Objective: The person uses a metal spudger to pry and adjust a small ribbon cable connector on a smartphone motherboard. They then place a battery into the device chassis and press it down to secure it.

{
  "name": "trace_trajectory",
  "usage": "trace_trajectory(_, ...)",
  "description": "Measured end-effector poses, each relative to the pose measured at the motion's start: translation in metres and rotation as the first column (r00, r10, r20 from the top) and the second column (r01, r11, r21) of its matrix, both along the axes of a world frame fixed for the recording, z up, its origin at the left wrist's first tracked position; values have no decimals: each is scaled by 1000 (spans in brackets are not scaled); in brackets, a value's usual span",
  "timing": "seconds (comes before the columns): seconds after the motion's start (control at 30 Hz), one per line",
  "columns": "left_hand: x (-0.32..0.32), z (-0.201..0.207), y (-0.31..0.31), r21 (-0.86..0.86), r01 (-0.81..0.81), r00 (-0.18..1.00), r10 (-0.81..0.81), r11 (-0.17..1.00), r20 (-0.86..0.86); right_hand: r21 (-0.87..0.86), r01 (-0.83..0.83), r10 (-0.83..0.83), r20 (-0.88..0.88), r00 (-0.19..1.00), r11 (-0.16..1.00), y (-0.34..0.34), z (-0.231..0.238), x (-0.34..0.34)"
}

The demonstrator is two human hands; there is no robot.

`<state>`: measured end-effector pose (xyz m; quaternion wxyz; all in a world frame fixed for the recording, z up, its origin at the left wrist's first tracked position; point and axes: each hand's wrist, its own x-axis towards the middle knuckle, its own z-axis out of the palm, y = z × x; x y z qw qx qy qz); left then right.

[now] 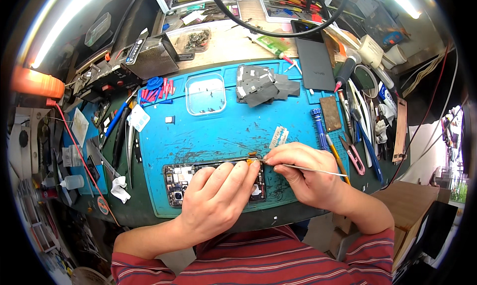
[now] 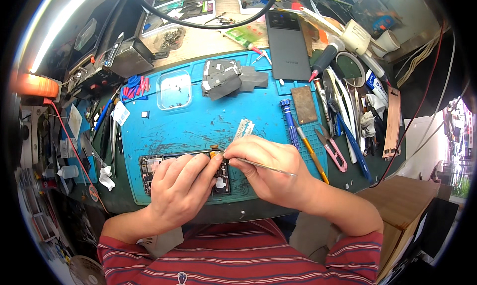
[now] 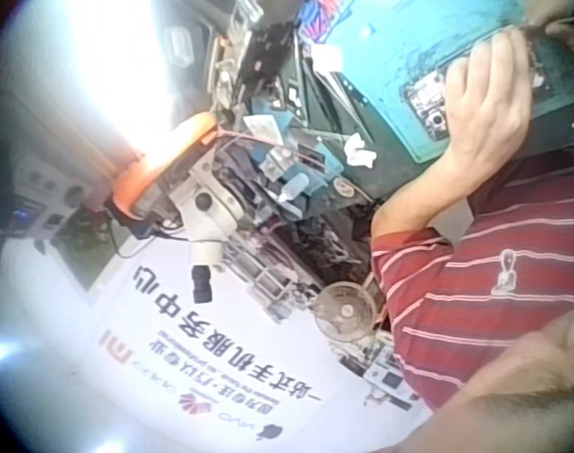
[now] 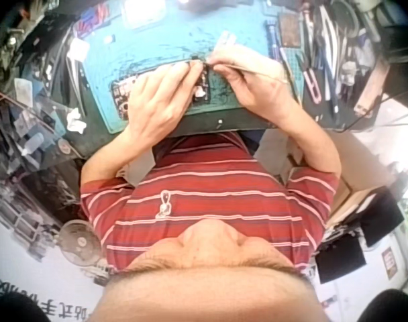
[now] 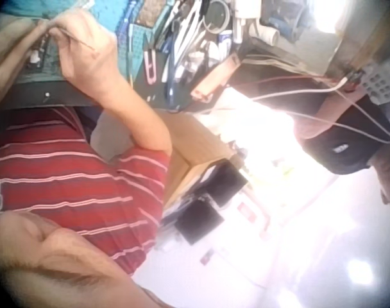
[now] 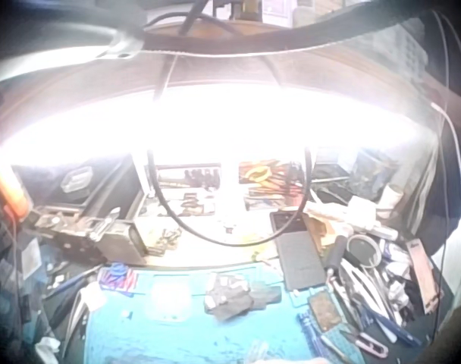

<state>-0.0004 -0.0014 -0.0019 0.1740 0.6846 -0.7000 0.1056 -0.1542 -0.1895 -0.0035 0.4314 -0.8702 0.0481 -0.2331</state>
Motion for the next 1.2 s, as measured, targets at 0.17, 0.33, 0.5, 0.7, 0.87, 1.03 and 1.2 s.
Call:
trace_trajectory(0.17,0,0,0,2,3,1000,-3,1000,10,-2,4,-4,5,1000,1000,0,0,0)
trace_trajectory(0.33,-1,1,-1,11,-1,1000,1,1000,22,1,-2,2,6,1000,1000,-1,-1,0)
trace_trajectory(0.5,-1,0,-1,15,-4,1000,4,1000,24,-10,8,-8,2,1000,1000,1,-1,0)
trace_trajectory(0.7,-1,0,-1,21,-3,1000,3,1000,24,-23,5,-5,-10,1000,1000,1,1,0)
trace_trajectory(0.87,1,0,0,10,5,999,-5,1000,38,19,20,-20,8,1000,1000,1,-1,1)
trace_trajectory(1.03,4,-2,0,-42,17,1000,-17,999,13,0,19,-19,15,1000,1000,0,0,2)
trace_trajectory(1.2,3,-3,1,-108,-38,991,23,993,-129,-7,23,-23,27,999,1000,2,-1,2)
